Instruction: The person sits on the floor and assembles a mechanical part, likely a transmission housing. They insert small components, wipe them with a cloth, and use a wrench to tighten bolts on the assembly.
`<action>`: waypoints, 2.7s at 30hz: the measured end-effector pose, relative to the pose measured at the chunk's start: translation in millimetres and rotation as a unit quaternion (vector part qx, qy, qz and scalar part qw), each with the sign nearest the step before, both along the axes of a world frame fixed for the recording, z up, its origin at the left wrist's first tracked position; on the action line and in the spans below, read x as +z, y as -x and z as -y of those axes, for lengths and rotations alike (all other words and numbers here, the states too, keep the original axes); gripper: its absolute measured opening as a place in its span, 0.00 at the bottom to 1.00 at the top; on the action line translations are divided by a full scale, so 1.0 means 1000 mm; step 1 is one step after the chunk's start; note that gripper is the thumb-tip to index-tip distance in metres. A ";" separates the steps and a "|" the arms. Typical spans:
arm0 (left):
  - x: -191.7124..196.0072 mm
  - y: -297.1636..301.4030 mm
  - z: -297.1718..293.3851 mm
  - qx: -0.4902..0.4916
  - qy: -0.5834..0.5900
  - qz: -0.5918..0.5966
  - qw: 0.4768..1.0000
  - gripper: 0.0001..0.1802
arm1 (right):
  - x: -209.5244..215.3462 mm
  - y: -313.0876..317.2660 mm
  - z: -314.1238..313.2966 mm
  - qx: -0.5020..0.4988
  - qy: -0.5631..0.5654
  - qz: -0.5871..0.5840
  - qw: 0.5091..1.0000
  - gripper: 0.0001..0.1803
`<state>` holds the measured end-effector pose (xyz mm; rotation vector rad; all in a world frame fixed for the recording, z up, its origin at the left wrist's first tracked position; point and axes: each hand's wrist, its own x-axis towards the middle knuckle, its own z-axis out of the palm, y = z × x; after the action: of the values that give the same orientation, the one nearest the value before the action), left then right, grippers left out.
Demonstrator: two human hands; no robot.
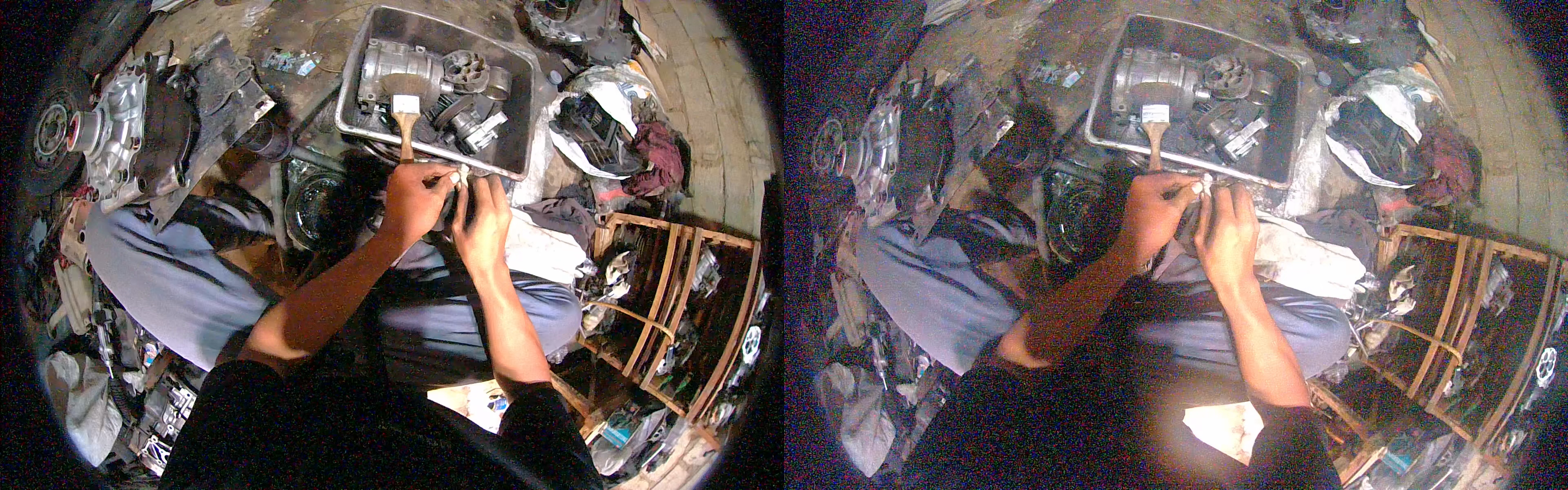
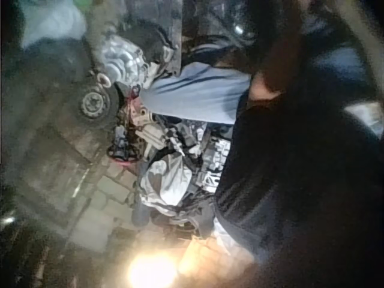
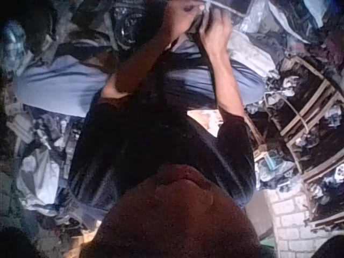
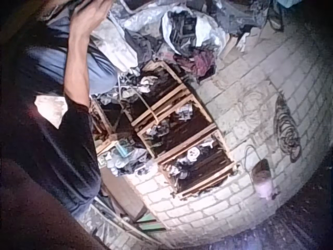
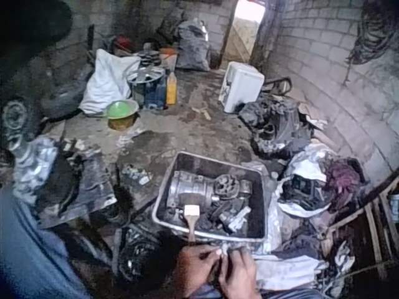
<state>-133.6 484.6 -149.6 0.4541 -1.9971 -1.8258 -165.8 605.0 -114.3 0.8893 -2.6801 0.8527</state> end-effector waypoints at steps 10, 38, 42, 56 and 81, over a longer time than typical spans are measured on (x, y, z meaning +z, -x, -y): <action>0.008 0.000 0.001 -0.008 -0.005 0.059 0.998 0.07 | -0.001 -0.001 -0.002 -0.020 -0.031 0.013 0.999 0.06; 0.021 -0.007 -0.020 0.074 0.088 -0.043 0.992 0.05 | 0.012 -0.003 -0.003 -0.069 -0.009 0.023 0.997 0.06; 0.022 -0.010 -0.023 0.001 0.101 -0.076 0.992 0.05 | 0.004 0.004 -0.016 -0.060 0.033 0.001 0.998 0.10; 0.029 -0.007 -0.019 0.022 -0.051 -0.028 0.998 0.12 | -0.003 0.013 -0.023 -0.078 0.398 0.428 0.807 0.09; 0.018 0.003 -0.010 -0.054 -0.296 -0.036 0.953 0.10 | 0.018 0.025 -0.035 -0.111 0.533 0.443 0.712 0.09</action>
<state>-136.9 494.2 -131.7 0.4396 -1.4194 -2.4657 -190.6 640.2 -96.3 -0.2258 -1.9590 2.7981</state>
